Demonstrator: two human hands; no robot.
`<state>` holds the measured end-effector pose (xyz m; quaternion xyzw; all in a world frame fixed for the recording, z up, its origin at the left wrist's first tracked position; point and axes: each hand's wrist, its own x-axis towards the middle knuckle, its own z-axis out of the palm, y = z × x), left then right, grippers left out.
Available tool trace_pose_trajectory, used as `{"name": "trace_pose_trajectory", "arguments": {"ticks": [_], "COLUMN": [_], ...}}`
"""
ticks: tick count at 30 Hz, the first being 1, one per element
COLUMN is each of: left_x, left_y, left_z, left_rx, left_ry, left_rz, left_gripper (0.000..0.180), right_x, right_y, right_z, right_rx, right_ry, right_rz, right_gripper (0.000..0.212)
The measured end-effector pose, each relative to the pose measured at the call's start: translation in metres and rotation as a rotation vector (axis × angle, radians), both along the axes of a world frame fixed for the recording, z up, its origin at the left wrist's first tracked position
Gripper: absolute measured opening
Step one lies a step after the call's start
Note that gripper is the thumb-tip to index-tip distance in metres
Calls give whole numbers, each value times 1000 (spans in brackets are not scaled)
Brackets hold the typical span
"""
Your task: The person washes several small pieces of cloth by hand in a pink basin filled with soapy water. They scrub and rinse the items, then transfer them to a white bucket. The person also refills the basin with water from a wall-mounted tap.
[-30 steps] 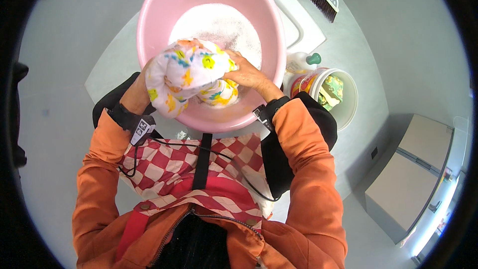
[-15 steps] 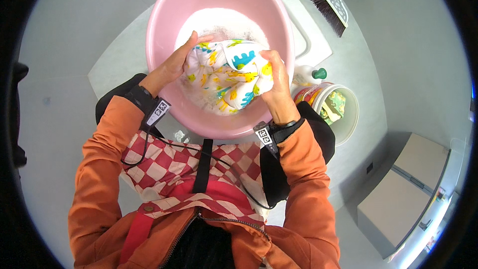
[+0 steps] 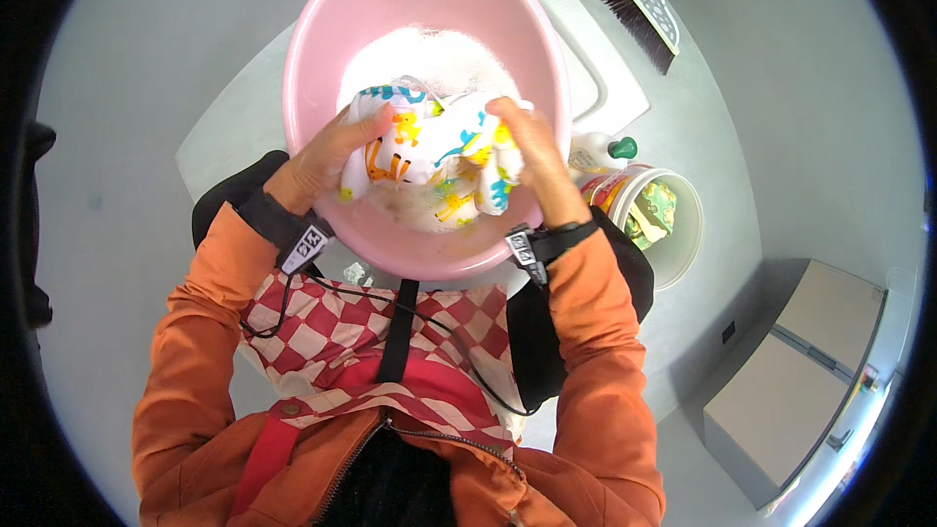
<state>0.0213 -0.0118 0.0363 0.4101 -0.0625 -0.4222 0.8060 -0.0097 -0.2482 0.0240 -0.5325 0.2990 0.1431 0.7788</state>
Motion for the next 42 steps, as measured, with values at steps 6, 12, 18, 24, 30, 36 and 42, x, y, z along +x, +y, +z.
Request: {"name": "trace_pose_trajectory", "arguments": {"ticks": [6, 12, 18, 24, 30, 36, 42], "left_x": [23, 26, 25, 16, 21, 44, 39], "left_y": [-24, -38, -49, -49, -36, -1, 27], "left_z": [-7, -20, -22, -23, -27, -26, -3], "left_rx": [-141, 56, 344, 543, 363, 188, 631], "left_ry": [450, 444, 398, 242, 249, 323, -223], "left_rz": [169, 227, 488, 482, 318, 345, 252], "left_gripper": [53, 59, 41, 39, 40, 50, 47], "right_x": [7, -8, 14, 19, 19, 1, 0], "right_y": [60, 115, 117, 99, 69, 46, 2], "right_z": [-17, -5, -17, -15, -6, -22, 14], "right_rx": [-28, -1079, -858, -505, 125, -713, -852], "right_ry": [-238, -586, -528, -236, 8, -427, -290], "right_rz": [-226, -5, -55, -22, -133, 440, 683], "right_gripper": [37, 43, 37, 39, 60, 64, 44]}}
